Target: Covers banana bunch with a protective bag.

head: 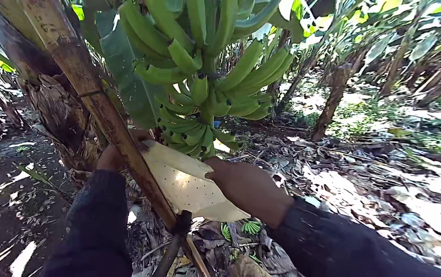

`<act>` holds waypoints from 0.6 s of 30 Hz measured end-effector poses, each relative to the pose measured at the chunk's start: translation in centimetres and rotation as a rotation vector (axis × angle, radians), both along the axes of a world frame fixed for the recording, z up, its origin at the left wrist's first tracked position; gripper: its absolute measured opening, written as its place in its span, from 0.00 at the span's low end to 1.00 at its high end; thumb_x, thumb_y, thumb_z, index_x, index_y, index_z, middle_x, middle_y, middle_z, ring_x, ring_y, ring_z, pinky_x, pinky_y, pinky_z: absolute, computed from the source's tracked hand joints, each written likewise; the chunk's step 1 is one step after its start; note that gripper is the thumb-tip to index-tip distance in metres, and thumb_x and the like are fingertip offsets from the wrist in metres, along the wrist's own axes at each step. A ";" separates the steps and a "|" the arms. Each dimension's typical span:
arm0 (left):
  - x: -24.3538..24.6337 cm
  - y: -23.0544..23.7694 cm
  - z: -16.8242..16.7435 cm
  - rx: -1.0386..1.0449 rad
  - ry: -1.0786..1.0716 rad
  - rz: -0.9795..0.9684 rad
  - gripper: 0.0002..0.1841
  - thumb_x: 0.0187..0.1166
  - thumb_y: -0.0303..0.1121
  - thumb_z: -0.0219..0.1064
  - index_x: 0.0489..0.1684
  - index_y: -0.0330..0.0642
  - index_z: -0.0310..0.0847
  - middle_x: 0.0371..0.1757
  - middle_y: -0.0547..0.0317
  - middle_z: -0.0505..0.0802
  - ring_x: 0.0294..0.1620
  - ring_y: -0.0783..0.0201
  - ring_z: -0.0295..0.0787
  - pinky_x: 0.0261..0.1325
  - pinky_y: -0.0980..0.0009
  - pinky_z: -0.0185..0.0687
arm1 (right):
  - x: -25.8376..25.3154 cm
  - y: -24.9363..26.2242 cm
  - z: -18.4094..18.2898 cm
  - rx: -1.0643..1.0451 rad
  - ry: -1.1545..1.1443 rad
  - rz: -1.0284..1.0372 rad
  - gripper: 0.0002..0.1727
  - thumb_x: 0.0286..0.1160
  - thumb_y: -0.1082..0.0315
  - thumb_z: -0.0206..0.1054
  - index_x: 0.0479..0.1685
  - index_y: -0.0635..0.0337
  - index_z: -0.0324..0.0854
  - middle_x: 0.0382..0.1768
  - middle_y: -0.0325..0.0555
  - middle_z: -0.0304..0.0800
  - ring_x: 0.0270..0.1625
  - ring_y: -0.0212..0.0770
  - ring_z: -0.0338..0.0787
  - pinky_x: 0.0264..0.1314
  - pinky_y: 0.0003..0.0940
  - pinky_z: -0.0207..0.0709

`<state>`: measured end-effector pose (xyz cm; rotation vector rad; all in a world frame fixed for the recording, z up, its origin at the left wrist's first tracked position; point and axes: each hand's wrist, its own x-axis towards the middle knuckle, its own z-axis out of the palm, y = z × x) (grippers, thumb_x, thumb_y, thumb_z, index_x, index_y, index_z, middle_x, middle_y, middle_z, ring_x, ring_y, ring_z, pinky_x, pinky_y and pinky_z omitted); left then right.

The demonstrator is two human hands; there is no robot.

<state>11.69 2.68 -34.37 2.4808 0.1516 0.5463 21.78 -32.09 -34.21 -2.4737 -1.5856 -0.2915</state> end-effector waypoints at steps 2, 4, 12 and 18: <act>1.1 -1.4 -0.5 0.008 0.022 0.088 0.11 0.73 0.17 0.68 0.48 0.35 0.90 0.45 0.48 0.94 0.46 0.59 0.90 0.56 0.55 0.84 | 1.1 -0.7 -1.6 0.071 0.047 -0.007 0.17 0.87 0.52 0.63 0.58 0.54 0.83 0.36 0.53 0.91 0.35 0.58 0.93 0.33 0.59 0.85; 1.4 -2.5 -2.1 -0.050 -0.051 0.145 0.10 0.76 0.20 0.67 0.50 0.37 0.89 0.45 0.49 0.94 0.45 0.60 0.91 0.54 0.56 0.86 | 3.2 -1.9 -3.9 0.073 0.193 -0.054 0.16 0.88 0.57 0.62 0.60 0.57 0.83 0.47 0.57 0.91 0.46 0.61 0.94 0.45 0.64 0.85; 1.5 -3.0 -9.1 -0.234 -0.109 0.129 0.14 0.76 0.19 0.69 0.57 0.40 0.87 0.50 0.52 0.94 0.46 0.62 0.91 0.53 0.58 0.87 | 4.0 -3.5 1.1 0.117 -0.070 0.017 0.11 0.88 0.56 0.62 0.49 0.51 0.84 0.38 0.47 0.90 0.35 0.52 0.93 0.33 0.56 0.86; 0.5 -2.7 -8.5 -0.468 -0.069 0.020 0.11 0.87 0.38 0.62 0.57 0.46 0.85 0.39 0.60 0.93 0.35 0.72 0.88 0.41 0.69 0.86 | -1.3 -2.2 8.2 -0.108 -0.193 -0.057 0.16 0.88 0.44 0.57 0.49 0.44 0.80 0.23 0.38 0.82 0.26 0.44 0.88 0.23 0.46 0.81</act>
